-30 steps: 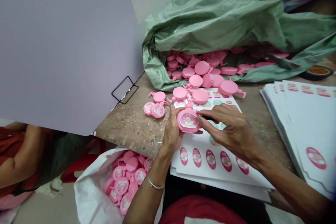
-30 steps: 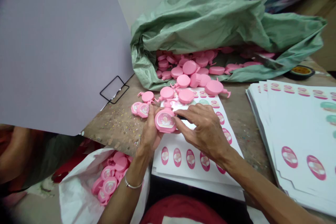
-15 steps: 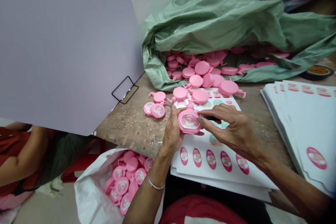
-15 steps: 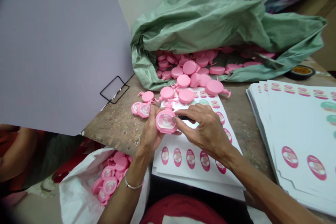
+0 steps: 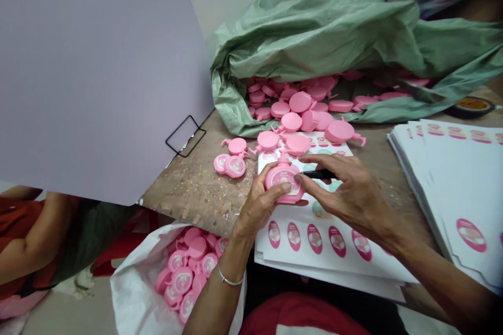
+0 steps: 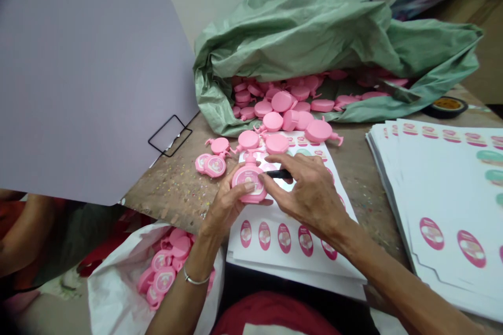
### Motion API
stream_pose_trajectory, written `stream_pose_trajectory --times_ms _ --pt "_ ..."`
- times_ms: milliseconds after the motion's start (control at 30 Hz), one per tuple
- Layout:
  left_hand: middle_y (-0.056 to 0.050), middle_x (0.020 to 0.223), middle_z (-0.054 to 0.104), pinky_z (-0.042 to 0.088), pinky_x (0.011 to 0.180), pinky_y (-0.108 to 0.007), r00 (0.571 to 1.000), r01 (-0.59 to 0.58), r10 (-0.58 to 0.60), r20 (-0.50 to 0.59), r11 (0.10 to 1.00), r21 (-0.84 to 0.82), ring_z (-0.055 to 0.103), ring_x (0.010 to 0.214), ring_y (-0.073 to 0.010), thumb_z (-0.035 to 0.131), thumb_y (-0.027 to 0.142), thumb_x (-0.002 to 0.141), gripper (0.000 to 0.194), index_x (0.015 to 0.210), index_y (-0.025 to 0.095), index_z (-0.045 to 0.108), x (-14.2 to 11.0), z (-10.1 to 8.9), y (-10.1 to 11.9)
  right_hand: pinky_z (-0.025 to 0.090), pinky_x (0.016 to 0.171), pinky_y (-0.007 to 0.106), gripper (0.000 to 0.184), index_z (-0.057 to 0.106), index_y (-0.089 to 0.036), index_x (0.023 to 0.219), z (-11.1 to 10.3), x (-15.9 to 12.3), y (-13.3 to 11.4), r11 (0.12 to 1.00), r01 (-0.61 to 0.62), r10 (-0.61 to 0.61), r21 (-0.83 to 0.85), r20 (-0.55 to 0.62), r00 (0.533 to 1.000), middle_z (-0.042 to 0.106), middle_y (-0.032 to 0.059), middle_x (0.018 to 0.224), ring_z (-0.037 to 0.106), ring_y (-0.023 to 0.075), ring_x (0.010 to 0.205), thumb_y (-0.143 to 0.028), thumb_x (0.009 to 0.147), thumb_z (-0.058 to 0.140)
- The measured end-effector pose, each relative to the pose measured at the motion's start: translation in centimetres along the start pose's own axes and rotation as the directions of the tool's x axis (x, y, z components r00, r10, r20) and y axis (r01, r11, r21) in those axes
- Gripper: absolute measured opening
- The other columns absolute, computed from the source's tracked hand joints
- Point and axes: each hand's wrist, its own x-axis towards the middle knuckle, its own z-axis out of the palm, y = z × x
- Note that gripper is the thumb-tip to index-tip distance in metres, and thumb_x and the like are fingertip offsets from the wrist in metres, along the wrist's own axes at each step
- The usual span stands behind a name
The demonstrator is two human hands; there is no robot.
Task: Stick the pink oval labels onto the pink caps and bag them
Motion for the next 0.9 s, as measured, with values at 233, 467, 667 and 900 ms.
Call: stream_pose_trajectory --times_ms 233,467,667,900 --pt "-0.003 0.098 0.063 0.055 0.087 -0.049 0.997 0.073 -0.071 0.037 0.996 -0.050 0.064 0.093 -0.0222 0.074 0.016 0.067 0.049 0.113 0.019 0.058 -0.3 -0.3 0.1 0.042 0.078 0.044 0.025 0.067 -0.018 0.107 -1.3 0.2 0.6 0.965 0.129 -0.112 -0.228 0.087 0.990 0.072 0.0078 0.087 0.066 0.0266 0.081 -0.031 0.090 0.054" --pt "-0.003 0.095 0.065 0.053 0.084 -0.040 0.994 0.087 -0.085 0.073 0.996 -0.029 0.065 0.088 -0.0203 0.076 0.012 0.062 0.061 0.118 0.019 0.054 -0.5 -0.3 -0.6 0.048 0.092 0.045 0.073 0.046 -0.021 0.133 0.2 0.2 0.2 0.983 -0.154 0.150 0.104 0.047 0.988 0.058 0.0139 0.129 0.059 0.0309 0.113 -0.053 0.073 0.071" --pt "-0.010 0.107 0.066 0.055 0.076 -0.035 0.996 0.088 -0.088 -0.007 0.993 0.074 0.065 0.090 -0.0225 0.076 0.024 0.069 0.048 0.113 0.017 0.058 -1.6 -1.6 -0.7 0.049 0.093 0.044 0.077 0.045 -0.019 0.131 3.5 -0.2 3.7 0.909 -0.356 0.345 0.215 0.086 0.935 0.057 0.0145 0.131 0.058 0.0290 0.115 -0.059 0.070 0.071" --pt "-0.007 0.077 0.066 0.047 0.072 -0.033 0.744 0.194 0.488 -0.456 0.494 0.847 0.061 0.075 -0.0223 0.056 0.053 0.084 0.039 0.088 0.016 0.066 -0.4 -8.9 1.9 0.047 0.081 0.048 0.072 0.058 -0.011 0.113 4.9 4.2 9.9 0.910 -0.253 0.297 -0.328 0.091 0.950 0.067 0.0220 0.106 0.061 0.0382 0.101 -0.063 0.065 0.071"
